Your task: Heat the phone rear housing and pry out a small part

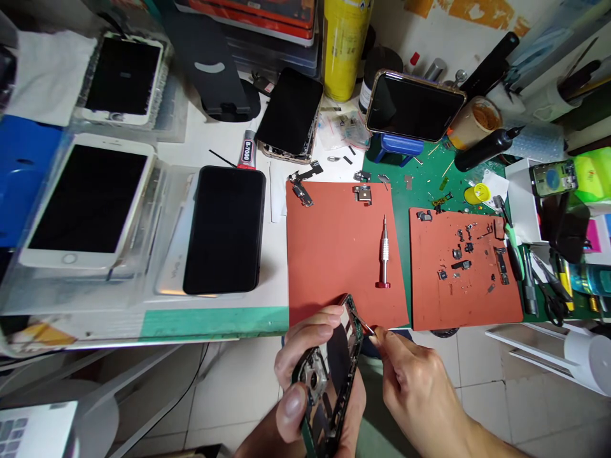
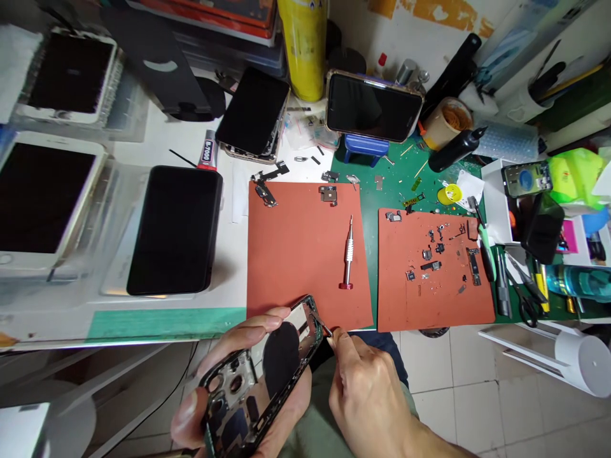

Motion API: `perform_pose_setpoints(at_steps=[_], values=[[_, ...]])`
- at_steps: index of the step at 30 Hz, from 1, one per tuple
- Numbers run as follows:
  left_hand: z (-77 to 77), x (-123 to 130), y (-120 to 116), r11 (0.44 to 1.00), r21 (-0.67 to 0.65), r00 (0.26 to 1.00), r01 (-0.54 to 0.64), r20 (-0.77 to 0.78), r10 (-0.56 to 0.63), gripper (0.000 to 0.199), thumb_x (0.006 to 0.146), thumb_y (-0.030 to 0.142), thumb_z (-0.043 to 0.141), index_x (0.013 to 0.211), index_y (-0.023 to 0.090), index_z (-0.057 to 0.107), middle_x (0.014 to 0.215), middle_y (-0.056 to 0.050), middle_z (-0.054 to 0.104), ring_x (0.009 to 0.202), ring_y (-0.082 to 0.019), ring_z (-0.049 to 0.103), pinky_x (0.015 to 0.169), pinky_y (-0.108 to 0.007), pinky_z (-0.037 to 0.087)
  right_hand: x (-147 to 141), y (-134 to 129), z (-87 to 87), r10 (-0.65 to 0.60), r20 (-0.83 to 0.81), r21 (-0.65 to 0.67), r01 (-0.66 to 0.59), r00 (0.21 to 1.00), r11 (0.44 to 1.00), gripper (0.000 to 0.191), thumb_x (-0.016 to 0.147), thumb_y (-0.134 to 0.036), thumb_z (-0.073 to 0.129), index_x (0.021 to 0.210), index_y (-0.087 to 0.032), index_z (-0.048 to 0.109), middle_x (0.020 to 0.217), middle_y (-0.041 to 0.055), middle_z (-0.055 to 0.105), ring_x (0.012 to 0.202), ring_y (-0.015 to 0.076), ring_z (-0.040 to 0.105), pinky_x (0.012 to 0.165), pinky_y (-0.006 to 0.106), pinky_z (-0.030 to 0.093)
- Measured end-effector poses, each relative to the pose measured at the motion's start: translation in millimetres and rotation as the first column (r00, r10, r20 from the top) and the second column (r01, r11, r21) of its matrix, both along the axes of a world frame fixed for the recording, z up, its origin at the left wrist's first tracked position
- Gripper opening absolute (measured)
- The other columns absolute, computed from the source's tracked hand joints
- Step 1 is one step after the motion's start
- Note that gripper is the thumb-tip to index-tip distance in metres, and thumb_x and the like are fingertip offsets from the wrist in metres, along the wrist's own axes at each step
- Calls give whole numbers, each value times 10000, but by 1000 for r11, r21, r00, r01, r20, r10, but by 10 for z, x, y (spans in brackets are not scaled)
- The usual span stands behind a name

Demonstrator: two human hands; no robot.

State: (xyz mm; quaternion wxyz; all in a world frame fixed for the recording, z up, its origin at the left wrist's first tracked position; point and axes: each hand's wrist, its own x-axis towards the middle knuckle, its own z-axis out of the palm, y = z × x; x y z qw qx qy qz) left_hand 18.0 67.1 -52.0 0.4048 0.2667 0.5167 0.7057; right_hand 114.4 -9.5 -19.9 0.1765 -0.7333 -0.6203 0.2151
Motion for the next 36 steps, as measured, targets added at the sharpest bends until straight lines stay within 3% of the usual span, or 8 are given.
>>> perform_pose_setpoints(at_steps=[6, 15, 22, 25, 30, 33, 36], values=[[69, -86, 1, 992, -21, 992, 124, 22, -123, 470, 915, 666, 617, 774, 261, 809, 709, -26, 757, 742, -280, 745, 762, -461, 661, -55, -50, -77, 36, 171, 70, -49, 985, 996, 455, 831, 47, 357, 1107, -117, 679, 732, 16, 723, 541, 169, 714, 549, 276, 537], [32, -197, -32, 977, -86, 979, 197, 73, -192, 470, 864, 701, 678, 802, 261, 832, 777, -37, 795, 804, -305, 755, 834, -514, 666, -161, -147, -212, 38, 401, 163, -112, 915, 980, 320, 980, 0, 410, 1205, -51, 632, 698, 25, 666, 549, 182, 694, 489, 301, 512], [84, -329, -54, 928, -147, 937, 342, 124, -326, 445, 851, 682, 732, 864, 259, 867, 882, -70, 839, 928, -350, 788, 934, -557, 659, -164, -188, -277, 58, 461, 188, -161, 886, 969, 312, 1042, -37, 398, 1273, 0, 605, 698, 45, 648, 570, 186, 657, 518, 301, 516], [67, -321, -75, 932, -160, 944, 326, 101, -313, 440, 862, 675, 724, 866, 254, 854, 882, -76, 827, 917, -348, 787, 928, -562, 661, -140, -192, -304, 63, 451, 205, -172, 890, 964, 322, 1039, -32, 406, 1293, 7, 600, 697, 47, 640, 573, 195, 647, 530, 311, 518], [-128, -361, -123, 933, -110, 940, 342, 54, -338, 481, 799, 733, 745, 861, 264, 830, 905, -75, 810, 916, -359, 777, 907, -584, 661, -103, -217, -307, 43, 376, 214, -132, 925, 968, 302, 1056, -53, 408, 1279, -35, 611, 731, 44, 663, 592, 186, 664, 541, 305, 510], [-201, -424, -128, 933, -105, 939, 343, 24, -343, 482, 812, 737, 711, 855, 270, 824, 906, -78, 807, 933, -366, 766, 895, -586, 661, -77, -224, -248, 20, 251, 185, -68, 968, 980, 249, 1068, -64, 411, 1164, -112, 636, 713, 7, 652, 553, 160, 659, 528, 288, 489], [-168, -401, -105, 932, -67, 934, 355, -3, -356, 462, 831, 715, 683, 838, 272, 815, 867, -78, 796, 905, -359, 757, 841, -561, 666, -35, -181, -150, 11, 80, 111, -20, 997, 994, 248, 1096, -102, 403, 1063, -168, 640, 719, -7, 678, 562, 151, 700, 547, 276, 491]])
